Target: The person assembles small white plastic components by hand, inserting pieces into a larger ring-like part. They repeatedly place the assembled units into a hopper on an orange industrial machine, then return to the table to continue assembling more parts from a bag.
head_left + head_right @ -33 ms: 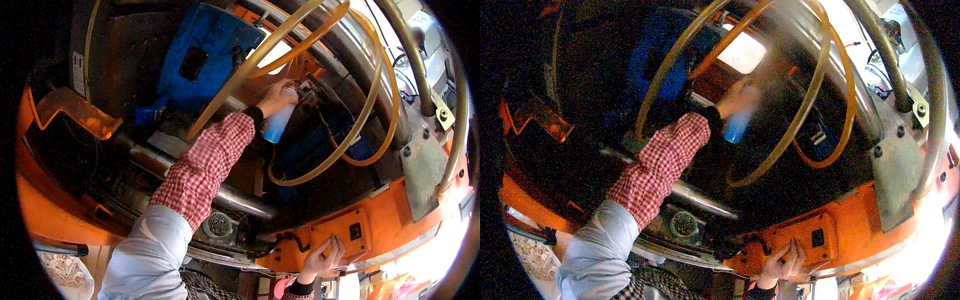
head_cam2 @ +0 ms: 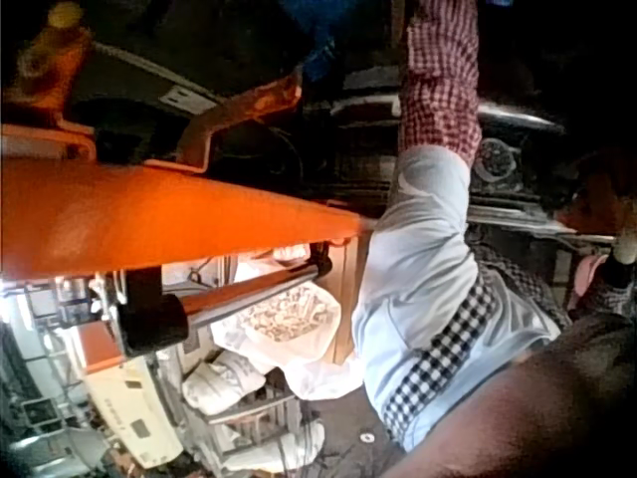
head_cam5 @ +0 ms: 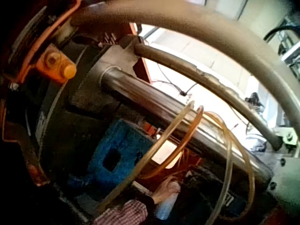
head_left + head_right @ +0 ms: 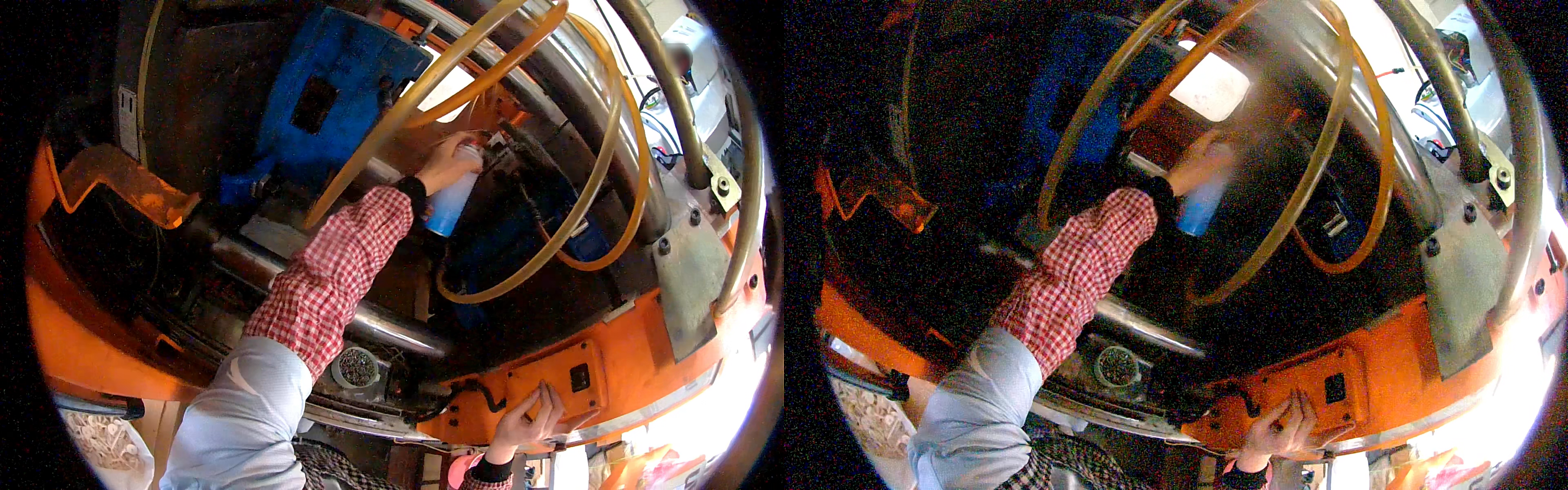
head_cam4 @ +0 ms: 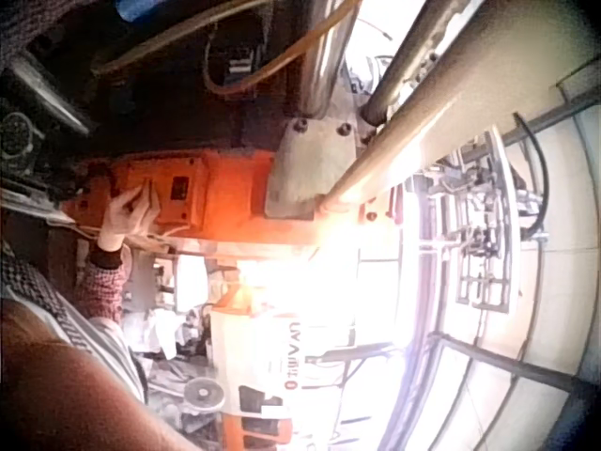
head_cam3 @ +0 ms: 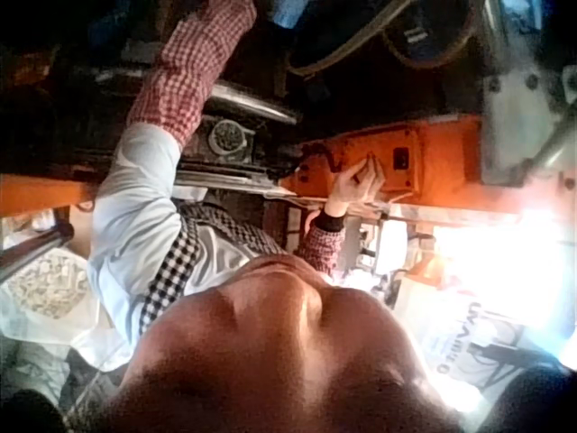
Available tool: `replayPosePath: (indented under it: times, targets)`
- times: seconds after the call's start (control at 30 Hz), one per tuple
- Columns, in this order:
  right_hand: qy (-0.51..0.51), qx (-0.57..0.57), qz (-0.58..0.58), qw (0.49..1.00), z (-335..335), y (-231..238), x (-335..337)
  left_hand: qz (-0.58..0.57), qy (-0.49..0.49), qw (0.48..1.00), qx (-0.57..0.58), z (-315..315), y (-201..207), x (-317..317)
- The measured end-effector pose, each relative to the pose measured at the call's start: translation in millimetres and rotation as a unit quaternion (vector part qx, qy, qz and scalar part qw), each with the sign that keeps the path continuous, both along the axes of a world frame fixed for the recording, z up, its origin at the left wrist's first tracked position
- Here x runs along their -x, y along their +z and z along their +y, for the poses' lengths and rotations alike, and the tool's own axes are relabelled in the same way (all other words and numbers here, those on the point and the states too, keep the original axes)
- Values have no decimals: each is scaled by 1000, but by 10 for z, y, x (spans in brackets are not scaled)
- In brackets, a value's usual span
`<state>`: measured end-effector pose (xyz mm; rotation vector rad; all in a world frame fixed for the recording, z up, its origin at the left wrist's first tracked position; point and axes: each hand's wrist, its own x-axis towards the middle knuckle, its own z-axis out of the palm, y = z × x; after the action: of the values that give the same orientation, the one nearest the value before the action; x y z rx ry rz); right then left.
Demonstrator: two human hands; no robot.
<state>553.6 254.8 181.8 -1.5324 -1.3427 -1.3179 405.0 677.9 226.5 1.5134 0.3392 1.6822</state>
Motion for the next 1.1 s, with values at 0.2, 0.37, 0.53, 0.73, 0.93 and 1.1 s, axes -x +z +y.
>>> replayPosePath:
  times: [0.2,0.37,0.53,0.73,0.93,1.1]
  targets:
    - [29,-10,48,998,-57,27,72,-7,76,997,15,-485,-49,227]
    - [-39,-40,-21,998,-146,67,141,-64,277,951,-123,-1852,58,562]
    - [260,79,102,957,-358,-298,584,3,211,957,-201,-3457,-450,981]
    - [350,287,399,798,-1165,-1126,1056,218,-153,931,-250,-4450,-1392,820]
    - [299,103,485,815,-1892,-1727,580,254,-185,871,-377,-4923,-1448,300]
    - [230,-198,645,701,-2287,-2235,-758,415,-203,842,-278,-5011,-1704,118]
